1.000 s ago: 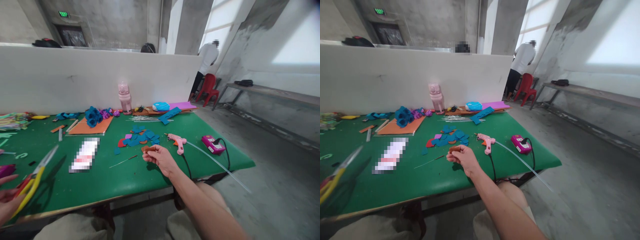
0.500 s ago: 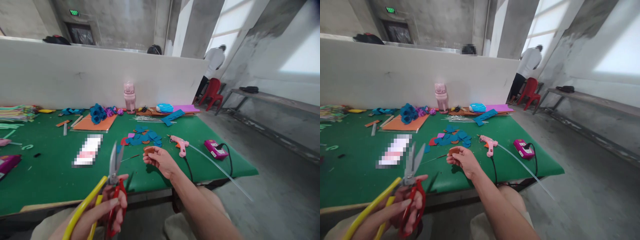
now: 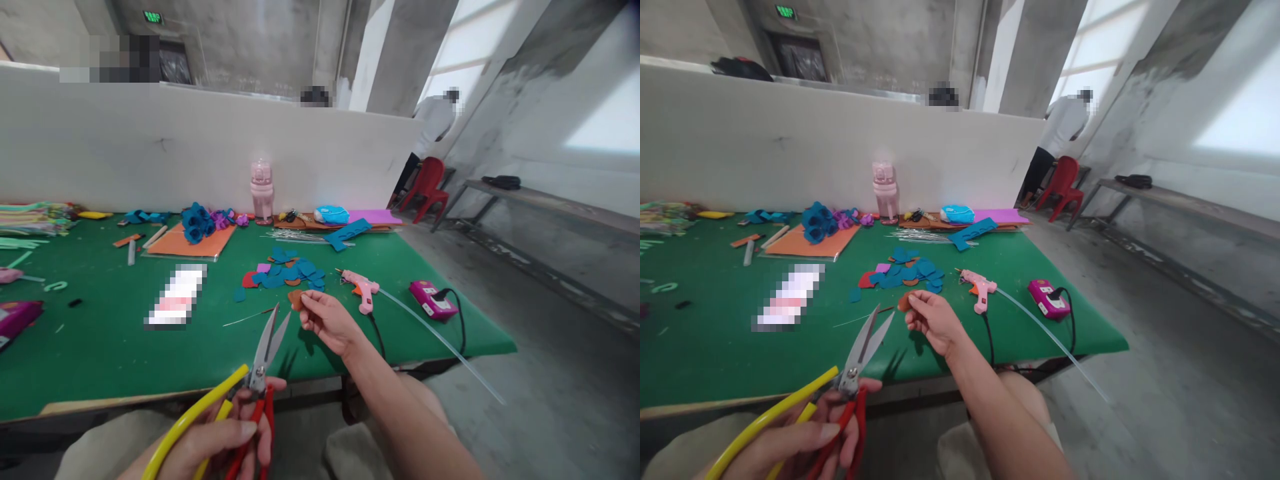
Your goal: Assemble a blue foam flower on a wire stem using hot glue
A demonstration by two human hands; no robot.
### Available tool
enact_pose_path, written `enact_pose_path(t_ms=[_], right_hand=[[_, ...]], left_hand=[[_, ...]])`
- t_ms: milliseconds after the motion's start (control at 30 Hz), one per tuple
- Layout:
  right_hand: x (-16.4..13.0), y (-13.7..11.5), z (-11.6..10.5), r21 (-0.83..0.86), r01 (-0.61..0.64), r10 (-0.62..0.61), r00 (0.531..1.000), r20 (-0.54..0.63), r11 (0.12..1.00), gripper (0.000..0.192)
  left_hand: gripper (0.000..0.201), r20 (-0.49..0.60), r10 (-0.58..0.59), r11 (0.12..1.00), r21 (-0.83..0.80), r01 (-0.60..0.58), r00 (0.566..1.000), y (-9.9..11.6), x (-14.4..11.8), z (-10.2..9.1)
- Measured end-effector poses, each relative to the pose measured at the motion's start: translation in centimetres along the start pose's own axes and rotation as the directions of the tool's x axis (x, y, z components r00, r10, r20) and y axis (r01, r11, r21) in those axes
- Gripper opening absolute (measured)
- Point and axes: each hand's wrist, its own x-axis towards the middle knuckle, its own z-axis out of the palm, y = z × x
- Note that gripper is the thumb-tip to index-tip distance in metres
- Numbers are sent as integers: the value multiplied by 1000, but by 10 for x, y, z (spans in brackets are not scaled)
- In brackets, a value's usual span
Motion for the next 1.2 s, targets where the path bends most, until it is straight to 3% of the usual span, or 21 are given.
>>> enact_pose_path(t_ms=[233, 400, 533, 667, 867, 1200], right_hand=[[7, 5, -3, 238, -117, 122, 992, -7, 964, 9], [9, 5, -2, 300, -174, 177, 984, 16, 938, 7], [9, 5, -1, 287, -176, 177, 984, 21, 942, 7], [7, 5, -1, 273, -158, 156, 987, 29, 949, 8], [4, 5, 0, 128, -83, 77, 996, 52, 988, 15], [6, 7, 0, 42, -17, 19, 999, -44, 999, 22]], left_hand=[[52, 90, 24, 995, -100, -15, 996, -6, 8, -2], [50, 155, -2, 994, -107, 19, 988, 4, 11, 4], [49, 181, 15, 991, -132, 9, 983, 9, 12, 6], [48, 137, 35, 989, -148, -15, 990, 7, 14, 7], [51, 119, 38, 988, -154, -19, 992, 4, 15, 6], [50, 127, 9, 993, -114, 6, 992, 8, 11, 4]])
